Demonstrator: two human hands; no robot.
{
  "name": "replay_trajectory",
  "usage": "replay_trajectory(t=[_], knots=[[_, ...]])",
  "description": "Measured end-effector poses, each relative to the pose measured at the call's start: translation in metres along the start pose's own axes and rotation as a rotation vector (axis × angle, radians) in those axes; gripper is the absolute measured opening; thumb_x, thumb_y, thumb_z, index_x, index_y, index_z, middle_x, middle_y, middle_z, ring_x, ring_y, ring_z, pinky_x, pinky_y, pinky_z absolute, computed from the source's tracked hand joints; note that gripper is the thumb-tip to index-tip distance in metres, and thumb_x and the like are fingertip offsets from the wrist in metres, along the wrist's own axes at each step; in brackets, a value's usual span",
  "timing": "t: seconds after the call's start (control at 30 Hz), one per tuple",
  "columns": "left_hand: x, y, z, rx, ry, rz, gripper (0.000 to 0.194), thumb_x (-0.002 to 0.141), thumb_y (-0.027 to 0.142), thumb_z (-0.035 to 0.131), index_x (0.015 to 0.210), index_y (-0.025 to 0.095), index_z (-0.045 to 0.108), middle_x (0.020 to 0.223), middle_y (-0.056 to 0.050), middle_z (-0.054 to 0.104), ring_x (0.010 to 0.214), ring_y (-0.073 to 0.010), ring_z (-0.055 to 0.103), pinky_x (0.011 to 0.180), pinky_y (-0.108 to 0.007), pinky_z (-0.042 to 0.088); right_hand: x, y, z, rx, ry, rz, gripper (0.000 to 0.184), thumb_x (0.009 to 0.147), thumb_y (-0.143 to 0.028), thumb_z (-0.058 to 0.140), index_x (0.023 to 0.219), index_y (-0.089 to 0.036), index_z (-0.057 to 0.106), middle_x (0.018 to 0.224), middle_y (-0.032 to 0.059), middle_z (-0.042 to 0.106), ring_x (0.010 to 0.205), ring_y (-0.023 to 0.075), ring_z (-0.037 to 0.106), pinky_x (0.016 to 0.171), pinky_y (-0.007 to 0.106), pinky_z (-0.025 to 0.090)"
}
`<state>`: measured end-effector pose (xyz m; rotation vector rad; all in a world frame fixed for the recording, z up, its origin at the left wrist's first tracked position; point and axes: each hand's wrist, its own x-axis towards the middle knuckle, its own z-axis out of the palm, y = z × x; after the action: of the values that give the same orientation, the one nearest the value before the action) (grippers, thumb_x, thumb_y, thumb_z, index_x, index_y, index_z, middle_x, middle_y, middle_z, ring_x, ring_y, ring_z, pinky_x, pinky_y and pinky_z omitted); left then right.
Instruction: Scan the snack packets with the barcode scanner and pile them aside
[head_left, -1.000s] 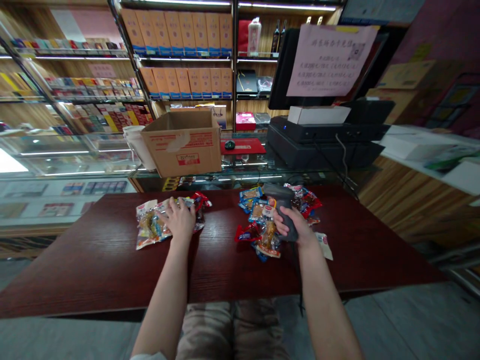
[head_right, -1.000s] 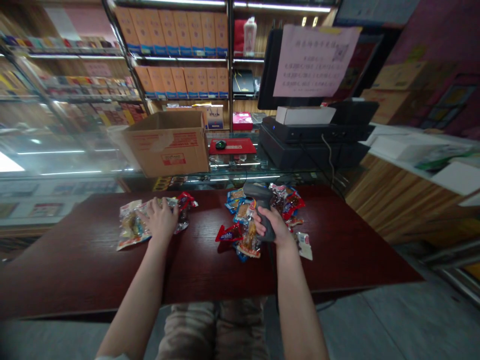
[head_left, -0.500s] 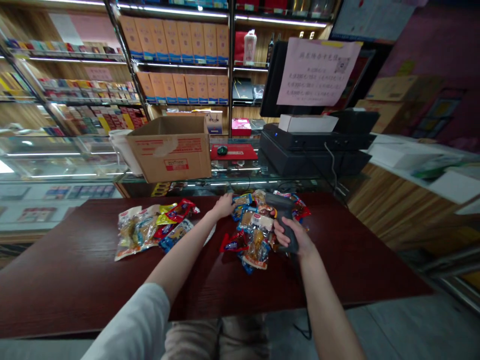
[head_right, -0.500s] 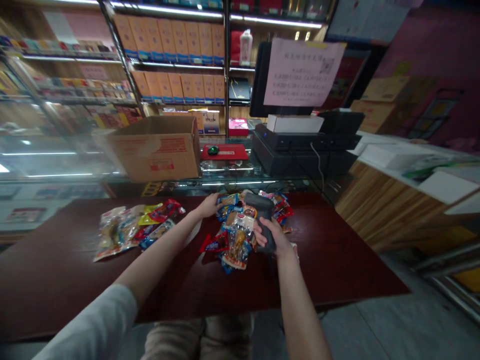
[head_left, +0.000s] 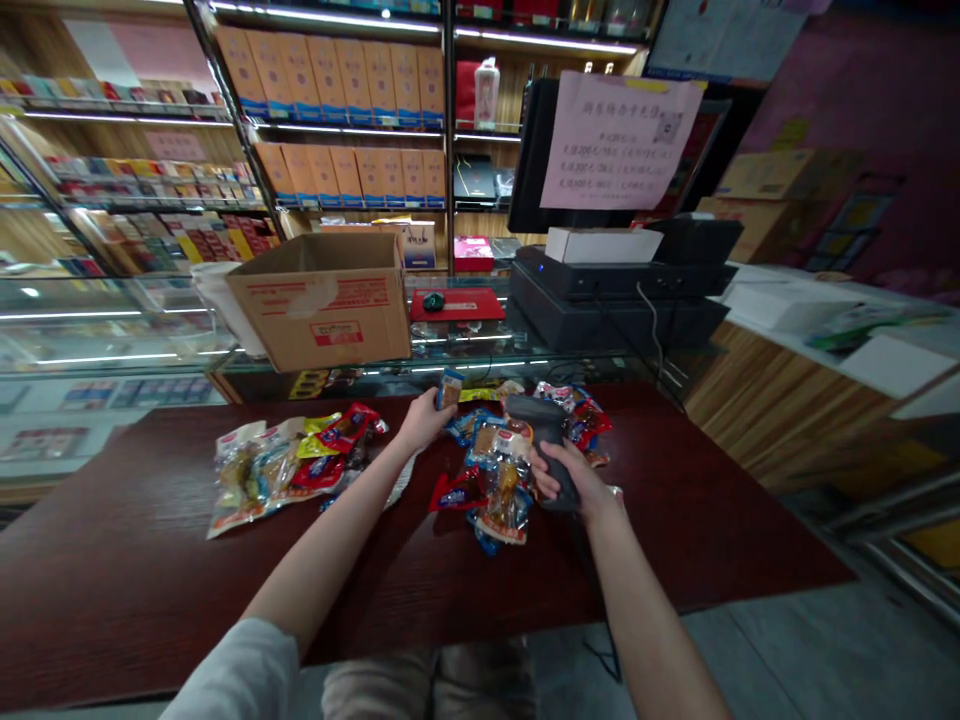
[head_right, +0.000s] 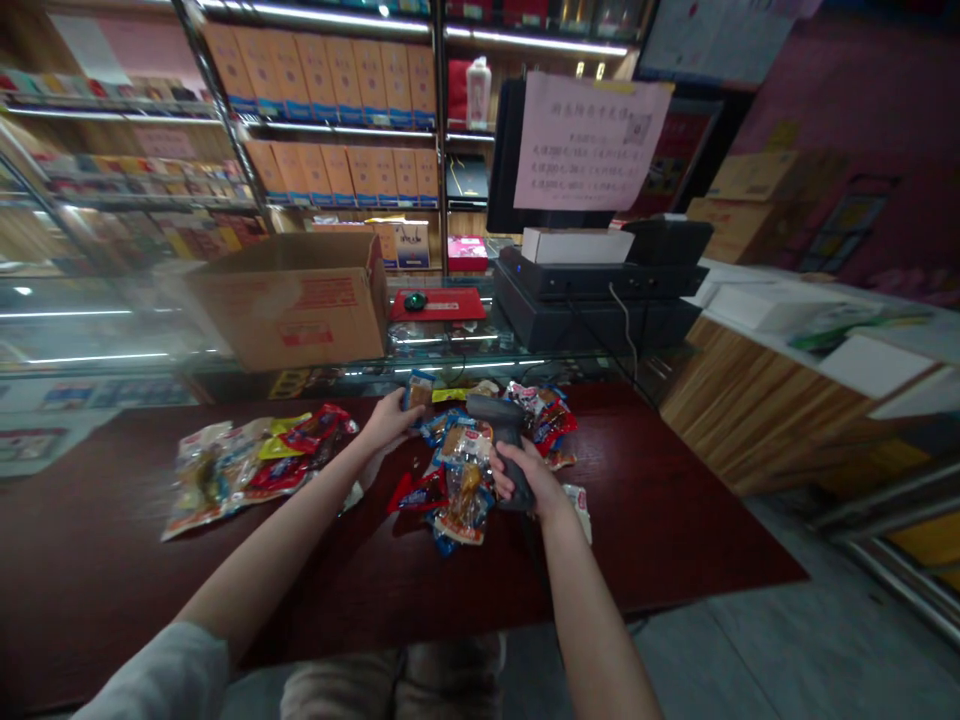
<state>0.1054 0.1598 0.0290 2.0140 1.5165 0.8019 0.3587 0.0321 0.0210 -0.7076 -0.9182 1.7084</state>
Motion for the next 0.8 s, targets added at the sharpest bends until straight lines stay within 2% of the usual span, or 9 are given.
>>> replay_trajectory(t=[0.17, 0.33, 0.53, 0.8], knots=[[-0.055, -0.001, -0.025, -0.27, 0.067, 0.02, 0.032, 0.074, 0.044, 0.061, 0.09, 0.019, 0.049, 0.089, -0.002, 0.062, 0.082, -0.0188, 0.06, 0.074, -0.03, 0.046, 0.0, 0.002, 0.007, -0.012, -0.098, 0.017, 0.035, 0.081, -0.041, 0.069, 0.071, -0.018, 0.045, 0.059, -0.0076, 0.045, 0.034, 0.0008, 0.031, 0.031, 0.016, 0.031], [-0.095, -0.007, -0.037, -0.399, 0.083, -0.009, 0.035, 0.074, 0.043, 0.061, 0.098, 0.02, 0.048, 0.092, -0.002, 0.065, 0.082, -0.0181, 0.062, 0.076, -0.03, 0.049, 0.003, 0.011, 0.039, -0.066, -0.123, 0.05, 0.032, 0.081, -0.039, 0.069, 0.073, -0.019, 0.046, 0.059, -0.0078, 0.046, 0.034, 0.0015, 0.032, 0.031, 0.016, 0.03], [-0.114, -0.018, -0.039, -0.375, 0.115, -0.024, 0.034, 0.075, 0.041, 0.062, 0.099, 0.02, 0.049, 0.093, -0.003, 0.067, 0.084, -0.0191, 0.064, 0.08, -0.031, 0.049, 0.002, 0.03, 0.082, -0.082, -0.13, 0.095, 0.028, 0.079, -0.035, 0.069, 0.093, -0.02, 0.051, 0.058, -0.0096, 0.047, 0.034, 0.003, 0.034, 0.033, 0.017, 0.034], [-0.128, -0.016, -0.04, -0.176, 0.098, -0.032, 0.031, 0.08, 0.039, 0.059, 0.103, 0.02, 0.051, 0.095, -0.004, 0.07, 0.088, -0.021, 0.066, 0.078, -0.03, 0.048, 0.001, 0.047, 0.095, -0.081, -0.08, 0.07, 0.025, 0.08, -0.034, 0.068, 0.09, -0.02, 0.05, 0.055, -0.0106, 0.046, 0.033, 0.0035, 0.033, 0.032, 0.017, 0.033]])
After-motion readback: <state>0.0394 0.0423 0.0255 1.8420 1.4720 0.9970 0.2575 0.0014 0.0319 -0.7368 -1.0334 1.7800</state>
